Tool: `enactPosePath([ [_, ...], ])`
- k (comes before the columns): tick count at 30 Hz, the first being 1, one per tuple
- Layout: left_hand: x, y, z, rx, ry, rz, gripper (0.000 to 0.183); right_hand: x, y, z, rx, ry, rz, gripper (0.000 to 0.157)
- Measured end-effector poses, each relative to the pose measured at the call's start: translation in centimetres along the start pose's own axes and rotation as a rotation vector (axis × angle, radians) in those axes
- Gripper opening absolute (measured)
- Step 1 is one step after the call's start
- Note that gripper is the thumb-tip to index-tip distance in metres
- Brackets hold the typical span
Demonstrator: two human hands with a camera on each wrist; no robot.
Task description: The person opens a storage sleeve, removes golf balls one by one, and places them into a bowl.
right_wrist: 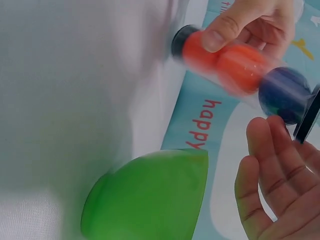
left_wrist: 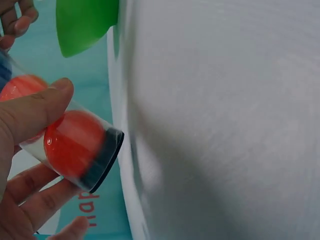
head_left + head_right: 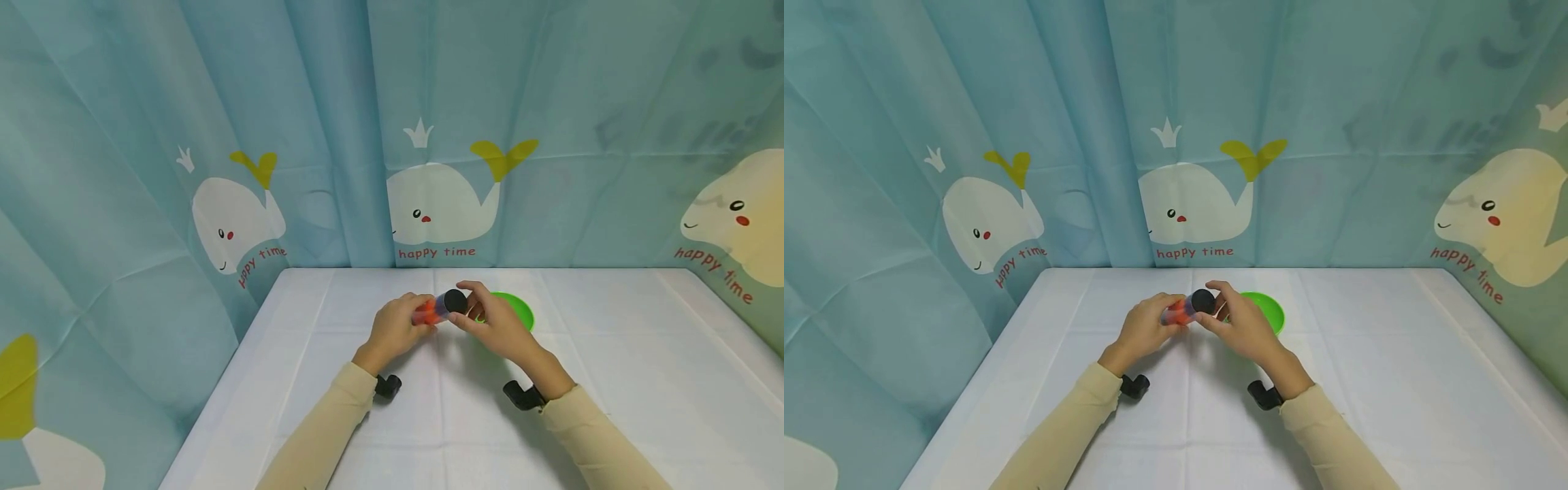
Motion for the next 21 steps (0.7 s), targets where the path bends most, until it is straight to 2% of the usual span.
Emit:
enactPosePath([
  [5,0.1,0.6,0.0,0.028,-0.021,-0.024,0.051,0.4,0.1,0.0,-0.005,-0.039,-0.009,0.057],
  [10,0.4,1.2,0.0,0.018,-0.026,-0.026,0.051,0.8,0.4,0.0,0.003,-0.077,-0.016,0.053],
  [16,1.0,1.8,0.0,0.018,-0.037,-0.003,0.051,0.9,1.4,0.0,0.05,-0.077,0.01,0.043],
  [21,1.6,2.4,0.1,0.027,-0.076,-0.011,0.053,1.0,1.9,0.0,0.064,-0.088,0.005,0.038],
])
Point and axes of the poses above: each hand's wrist, its own z-axis away from the middle knuckle, its own y-axis out of the back of the hand, x = y × z, the point moved 6 cm from there along -z, towards the middle knuckle, and after that the axes turned 1 degree about y, right-handed, at the moved point
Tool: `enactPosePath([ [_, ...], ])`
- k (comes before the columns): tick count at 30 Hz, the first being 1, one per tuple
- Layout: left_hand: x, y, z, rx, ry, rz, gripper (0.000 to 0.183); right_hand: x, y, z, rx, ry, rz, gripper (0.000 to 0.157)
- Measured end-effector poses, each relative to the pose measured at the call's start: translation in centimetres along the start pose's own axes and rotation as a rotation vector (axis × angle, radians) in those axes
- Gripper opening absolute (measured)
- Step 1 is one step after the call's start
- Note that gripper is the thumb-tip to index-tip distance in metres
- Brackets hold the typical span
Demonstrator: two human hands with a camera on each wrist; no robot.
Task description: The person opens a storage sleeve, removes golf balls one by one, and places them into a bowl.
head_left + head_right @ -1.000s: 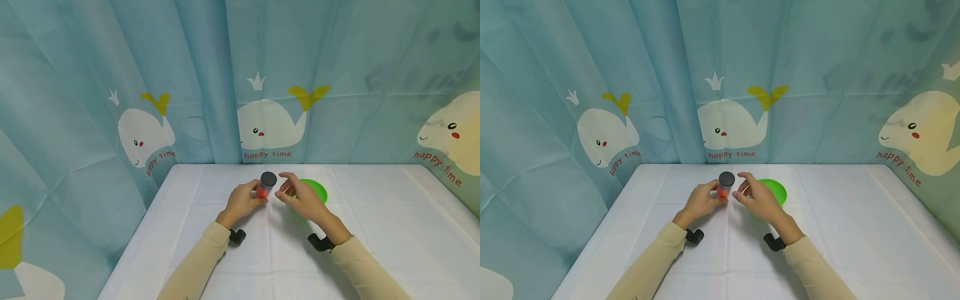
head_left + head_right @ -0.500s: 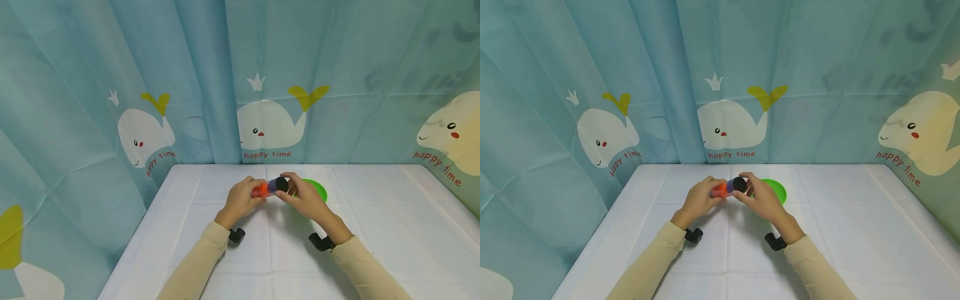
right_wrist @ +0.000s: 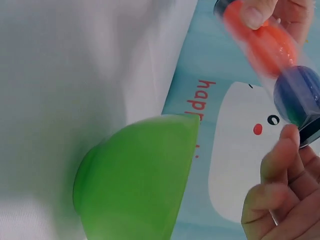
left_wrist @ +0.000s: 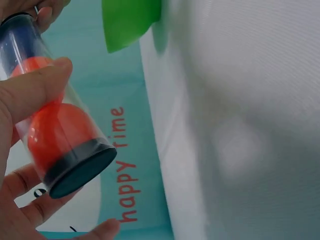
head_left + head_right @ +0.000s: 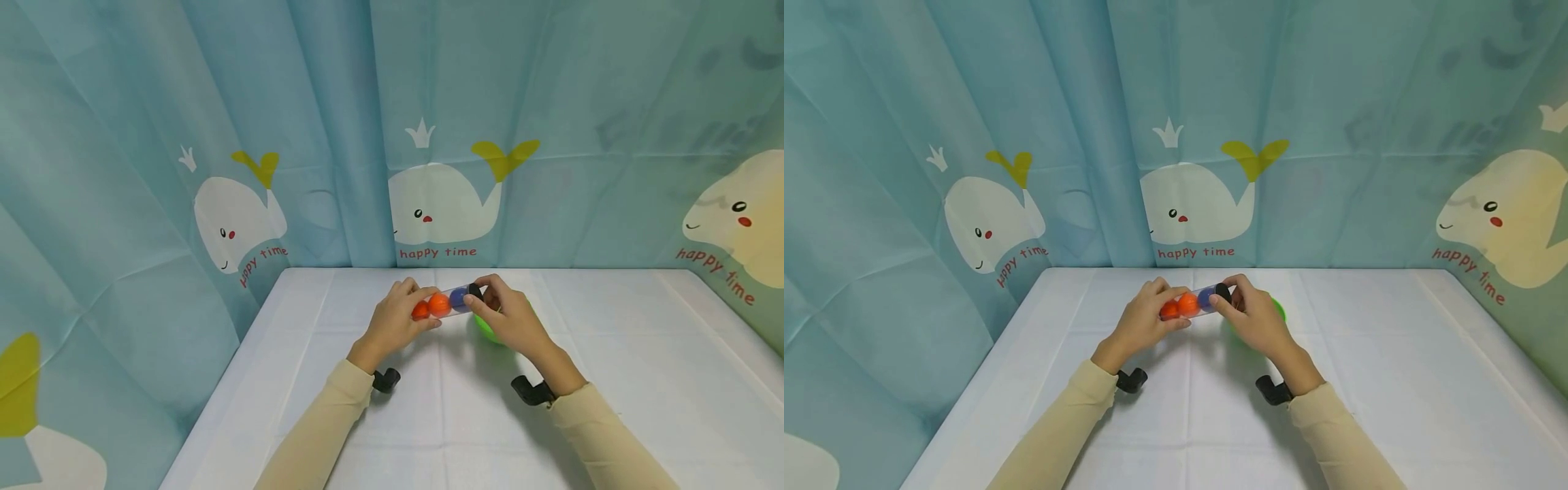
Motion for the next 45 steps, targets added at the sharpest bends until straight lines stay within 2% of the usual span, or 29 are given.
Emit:
enactPosePath([
  [7,0.9,0.6,-0.1,0.023,-0.067,-0.033,0.054,0.2,0.4,0.0,0.044,-0.026,0.001,0.035],
  [15,1.0,0.5,-0.1,0.004,-0.07,0.013,0.053,0.3,0.2,0.0,0.03,-0.036,0.006,0.037],
  [19,0.7,0.2,-0.3,-0.009,-0.033,0.104,0.051,0.4,0.2,0.0,0.022,-0.036,0.007,0.037],
  [24,0.2,0.0,-0.3,-0.021,0.047,0.338,0.05,0.3,0.2,-0.1,0.008,-0.024,-0.02,0.038],
  [29,0.1,-0.2,-0.4,-0.033,0.057,0.481,0.05,0.2,0.2,-0.2,0.0,-0.009,-0.044,0.037],
  [37,-0.1,-0.1,-0.3,-0.042,0.027,0.532,0.049,0.3,0.2,-0.1,-0.011,0.004,-0.072,0.034],
  [45,-0.1,0.1,-0.3,-0.047,0.027,0.536,0.051,0.3,0.1,-0.1,-0.04,0.036,-0.086,0.032],
])
Point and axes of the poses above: each hand's wrist, its own z-axis away from the middle knuckle, its own y-axis out of the back of the hand, x = y × z, the point moved 6 cm from there along -z, towards the middle knuckle, and after that the axes turned 1 degree about y, right-handed, at the moved point
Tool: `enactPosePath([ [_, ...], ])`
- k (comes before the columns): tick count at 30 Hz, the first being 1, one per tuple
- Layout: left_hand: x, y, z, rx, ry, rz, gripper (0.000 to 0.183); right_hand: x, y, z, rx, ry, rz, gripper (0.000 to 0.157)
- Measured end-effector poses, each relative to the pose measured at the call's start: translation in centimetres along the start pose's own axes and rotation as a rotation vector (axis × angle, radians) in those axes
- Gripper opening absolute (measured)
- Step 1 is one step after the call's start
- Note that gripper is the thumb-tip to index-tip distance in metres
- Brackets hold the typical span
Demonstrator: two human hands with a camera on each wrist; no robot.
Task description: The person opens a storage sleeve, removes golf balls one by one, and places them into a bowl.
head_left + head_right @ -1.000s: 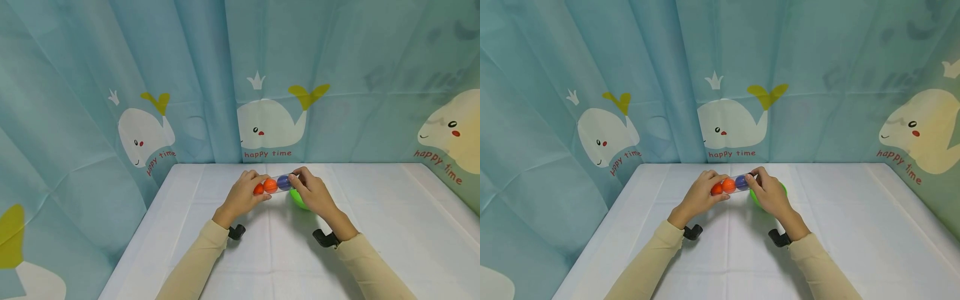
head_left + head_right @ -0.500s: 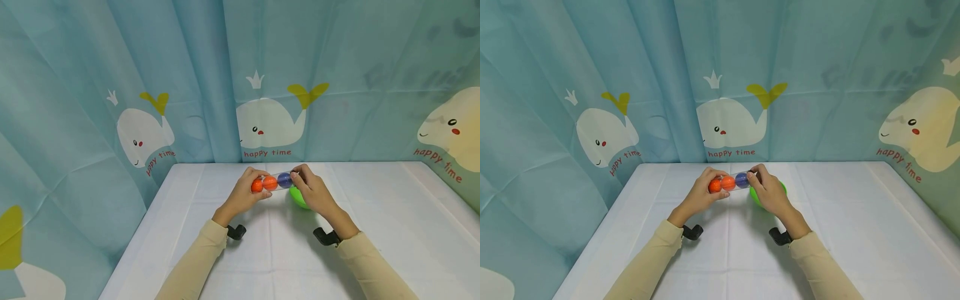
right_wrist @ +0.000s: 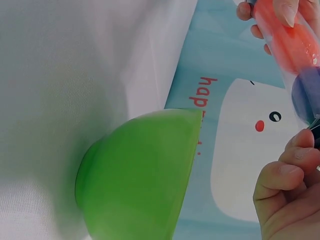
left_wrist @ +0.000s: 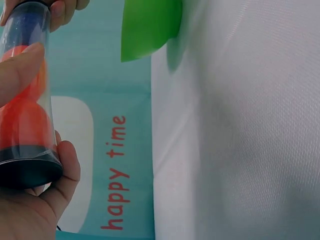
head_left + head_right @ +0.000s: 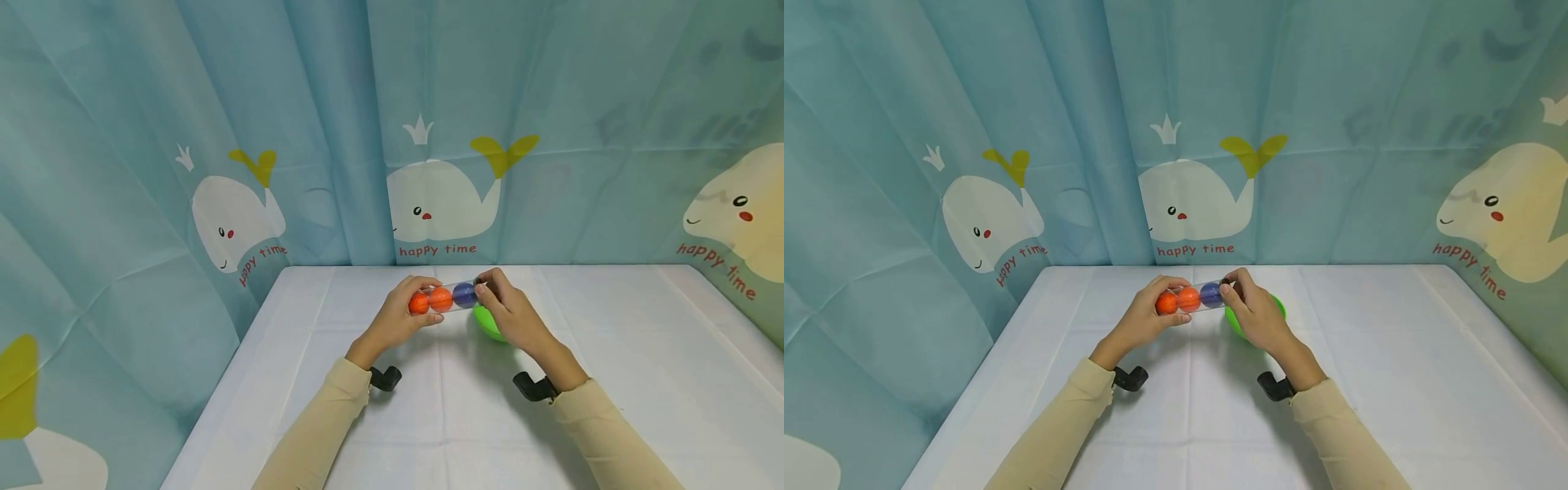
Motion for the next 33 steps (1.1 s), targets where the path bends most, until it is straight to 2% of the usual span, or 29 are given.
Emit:
enactPosePath([
  [23,-0.39,0.15,0.01,-0.027,0.002,-0.017,0.05,0.16,-0.5,0.2,-0.038,0.02,0.043,0.034],
  [33,-0.76,0.42,0.0,-0.065,0.024,0.045,0.05,-0.4,-0.42,0.19,-0.059,0.068,0.028,0.033],
])
Point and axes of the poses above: each hand's wrist, its own z-axis away from the middle knuckle, its own y-axis out of the back of the hand, x = y × z, the point moved 6 cm from there along -z, towards the middle knuckle, and after that the axes turned 1 degree about y, right-handed, at the moved point
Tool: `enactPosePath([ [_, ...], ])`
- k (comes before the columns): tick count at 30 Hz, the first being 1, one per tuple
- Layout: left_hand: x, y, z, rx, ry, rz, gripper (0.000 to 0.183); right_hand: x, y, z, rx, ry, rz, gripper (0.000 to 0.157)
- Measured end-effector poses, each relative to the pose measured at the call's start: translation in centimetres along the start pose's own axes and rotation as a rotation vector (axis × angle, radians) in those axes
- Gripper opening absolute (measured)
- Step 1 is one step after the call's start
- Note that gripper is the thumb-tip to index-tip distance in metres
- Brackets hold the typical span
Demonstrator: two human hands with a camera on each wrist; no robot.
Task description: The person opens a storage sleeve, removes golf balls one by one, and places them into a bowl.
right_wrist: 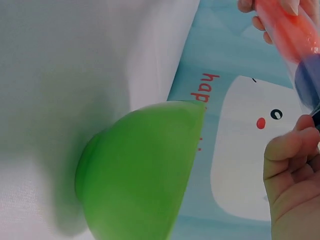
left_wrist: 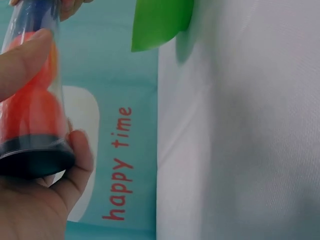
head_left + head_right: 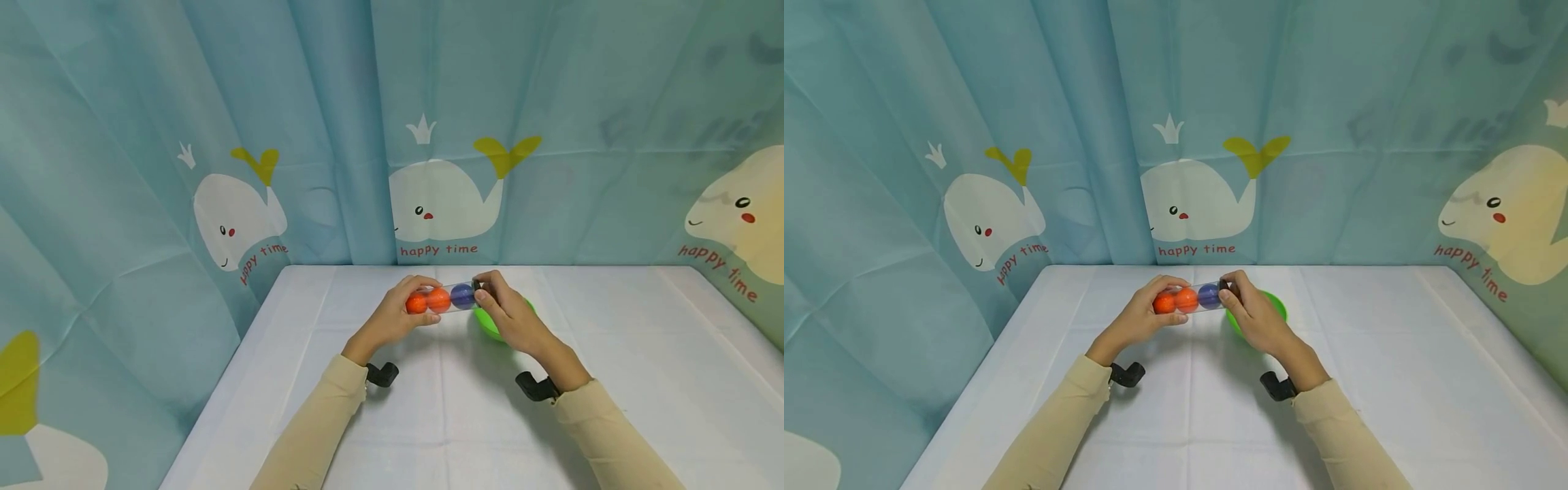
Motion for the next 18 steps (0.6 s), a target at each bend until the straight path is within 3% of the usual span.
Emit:
enactPosePath([
  [4,0.0,0.2,0.1,-0.028,0.024,0.028,0.05,-0.2,0.0,0.0,-0.014,0.011,0.006,0.034],
  [10,-0.6,0.7,0.1,-0.031,0.065,0.081,0.049,-1.1,1.2,0.3,0.027,0.1,-0.104,0.032],
  [18,-0.7,1.5,0.2,0.034,0.066,0.099,0.051,-0.6,1.6,0.2,0.021,0.056,-0.094,0.036],
])
Point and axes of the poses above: each hand's wrist, its own z-axis away from the middle knuckle, its own y-axis out of the back of the hand, x = y × z, the point moved 6 cm from there along -z, towards the middle knuckle, and after that the axes turned 1 degree about y, right-handed, at the moved point
